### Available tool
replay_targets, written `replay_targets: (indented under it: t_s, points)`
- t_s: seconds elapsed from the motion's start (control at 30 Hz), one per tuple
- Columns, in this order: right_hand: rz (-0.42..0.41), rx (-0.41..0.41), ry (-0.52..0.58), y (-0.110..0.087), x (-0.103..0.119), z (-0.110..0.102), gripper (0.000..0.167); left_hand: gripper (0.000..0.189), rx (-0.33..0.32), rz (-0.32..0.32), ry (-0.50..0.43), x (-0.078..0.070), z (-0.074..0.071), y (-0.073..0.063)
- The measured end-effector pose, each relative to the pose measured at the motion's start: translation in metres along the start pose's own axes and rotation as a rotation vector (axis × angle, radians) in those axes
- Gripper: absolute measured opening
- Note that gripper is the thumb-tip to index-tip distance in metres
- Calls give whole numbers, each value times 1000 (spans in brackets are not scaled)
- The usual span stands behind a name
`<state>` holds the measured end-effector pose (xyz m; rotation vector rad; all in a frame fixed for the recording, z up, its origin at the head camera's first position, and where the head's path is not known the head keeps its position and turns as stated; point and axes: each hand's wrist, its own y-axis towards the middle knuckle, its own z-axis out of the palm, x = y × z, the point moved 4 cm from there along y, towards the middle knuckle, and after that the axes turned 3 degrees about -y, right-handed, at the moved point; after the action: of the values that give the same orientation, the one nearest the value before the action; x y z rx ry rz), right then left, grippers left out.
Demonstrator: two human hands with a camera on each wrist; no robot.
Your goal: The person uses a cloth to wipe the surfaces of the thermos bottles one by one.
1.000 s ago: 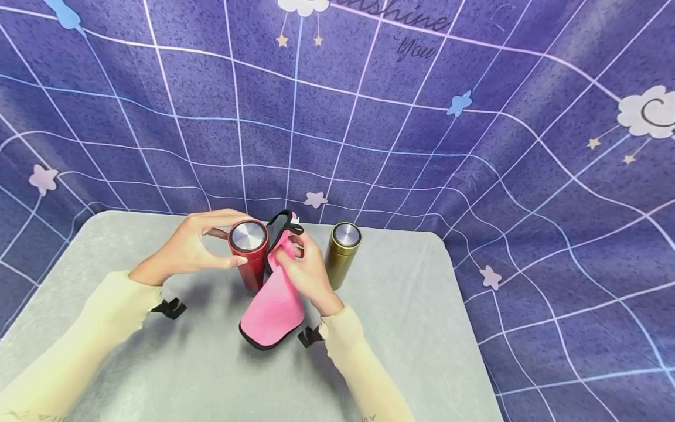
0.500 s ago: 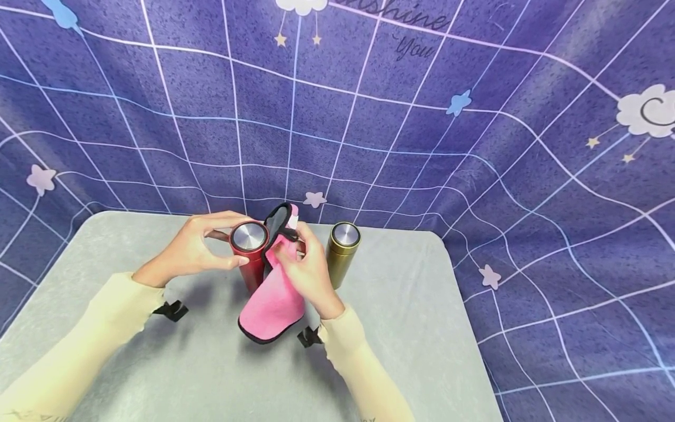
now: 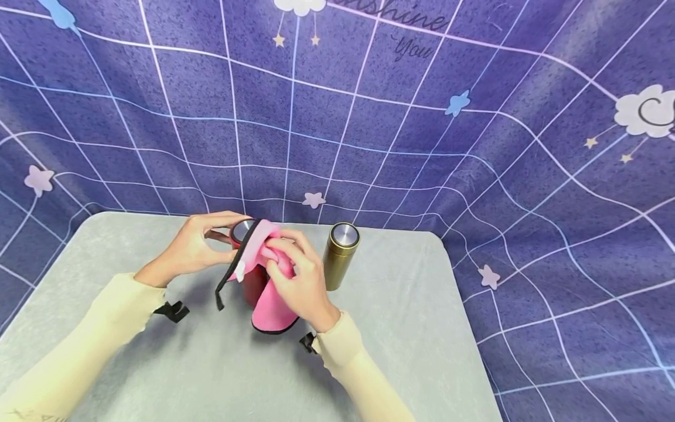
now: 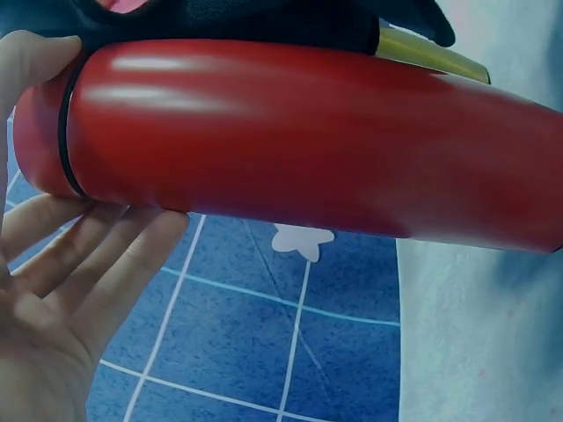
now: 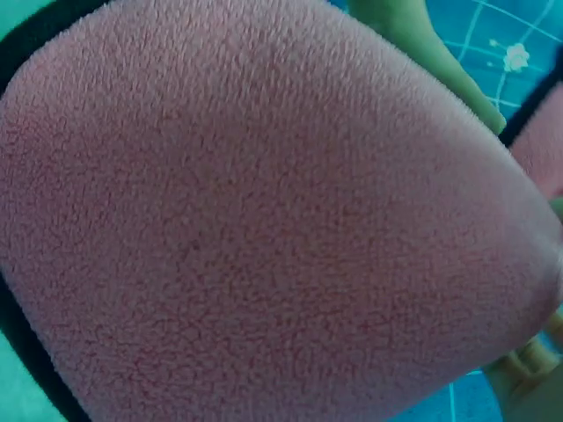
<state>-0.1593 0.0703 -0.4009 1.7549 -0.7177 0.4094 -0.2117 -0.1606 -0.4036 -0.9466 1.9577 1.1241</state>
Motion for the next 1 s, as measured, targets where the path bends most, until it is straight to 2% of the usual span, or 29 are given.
replay_targets:
  t_s: [0.23,0.4,0.67,1.0]
  points:
    - [-195,72,-99,-7,4,6,25,60,-3,-18,-11,3,-1,-3]
    - [-283,146,-171,-14,4,10,27,60,-19,-16,-15,4,-3,-4]
    - [-330,297,-205,-27,2,19,28,57,-54,-38,-5,0,-8,0]
    - [-319,387,-219,-39,-4,31,27,59,-59,-34,-8,-4,-12,0]
